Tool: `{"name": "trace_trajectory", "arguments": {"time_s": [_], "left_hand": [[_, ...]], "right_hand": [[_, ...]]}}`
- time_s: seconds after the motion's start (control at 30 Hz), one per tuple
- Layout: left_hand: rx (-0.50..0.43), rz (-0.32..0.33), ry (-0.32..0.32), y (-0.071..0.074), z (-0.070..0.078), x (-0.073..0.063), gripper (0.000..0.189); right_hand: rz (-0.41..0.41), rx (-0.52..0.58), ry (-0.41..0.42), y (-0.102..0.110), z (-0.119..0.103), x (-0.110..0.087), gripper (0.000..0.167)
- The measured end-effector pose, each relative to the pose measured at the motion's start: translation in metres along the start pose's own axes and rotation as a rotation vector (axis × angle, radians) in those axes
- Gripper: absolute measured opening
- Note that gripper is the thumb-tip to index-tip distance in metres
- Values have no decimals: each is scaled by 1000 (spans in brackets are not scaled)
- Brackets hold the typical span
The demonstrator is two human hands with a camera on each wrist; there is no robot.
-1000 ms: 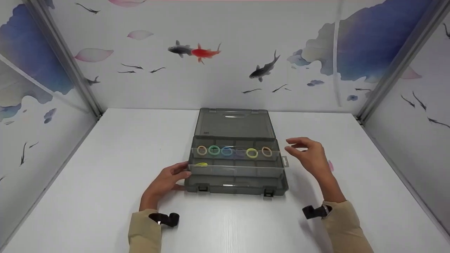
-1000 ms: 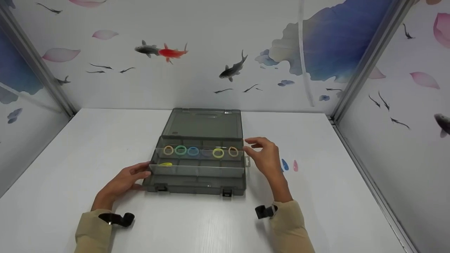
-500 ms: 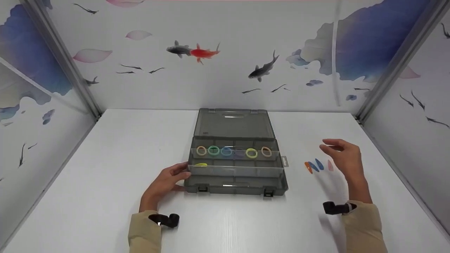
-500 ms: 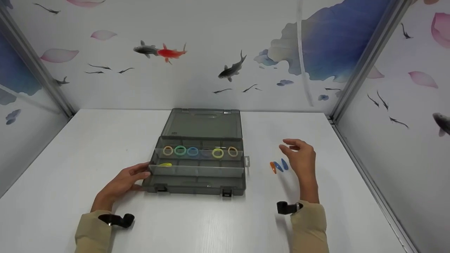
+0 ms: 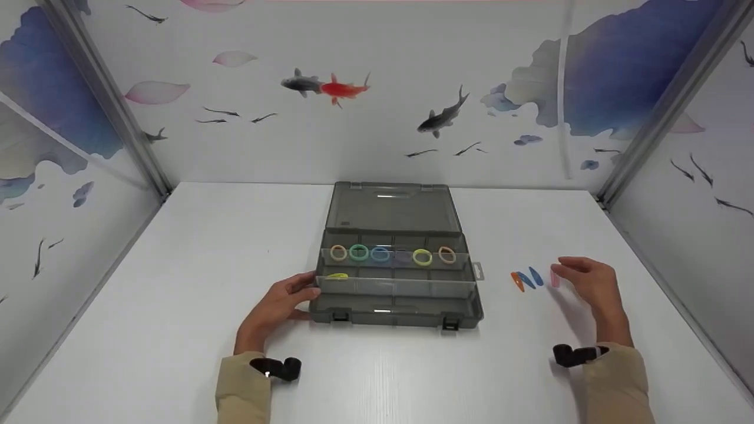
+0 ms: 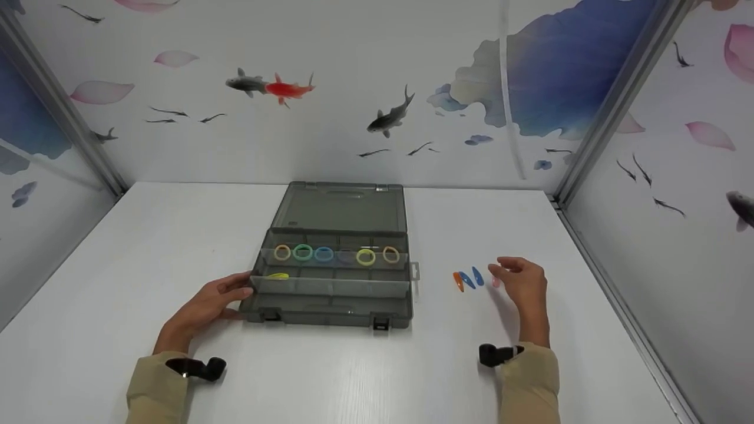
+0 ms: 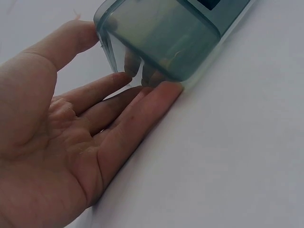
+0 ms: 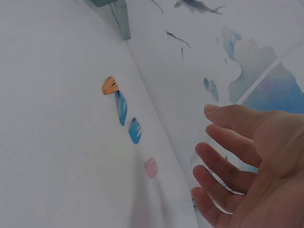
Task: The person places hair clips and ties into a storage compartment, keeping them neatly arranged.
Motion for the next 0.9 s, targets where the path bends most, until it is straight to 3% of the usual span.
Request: {"name": "trace_trajectory", "arguments": {"time_s": [0.2, 0.33, 0.67, 0.9], "left_hand": [[5, 0, 4, -2, 1, -2, 64], [17, 5, 11, 0, 1, -1, 65], [9, -3, 2, 2, 2, -1, 64], [-2, -7, -7, 0, 2, 1, 64]], "right_hand": [[-96, -5, -122, -3, 18, 1, 78], [-106, -18, -159, -4, 21, 1, 79], [-115, -85, -163, -7, 14, 2, 66], [-70, -126, -137, -8, 13, 3, 56]]}}
Point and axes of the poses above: each hand's wrist, its own x-axis towards the middle knuckle, its own y-axis out of the back of the hand, z = x × y, the point moved 2 cm from there along x, towards the middle knuckle, and after that the axes turned 15 degrees about y, right-handed, at the moved point
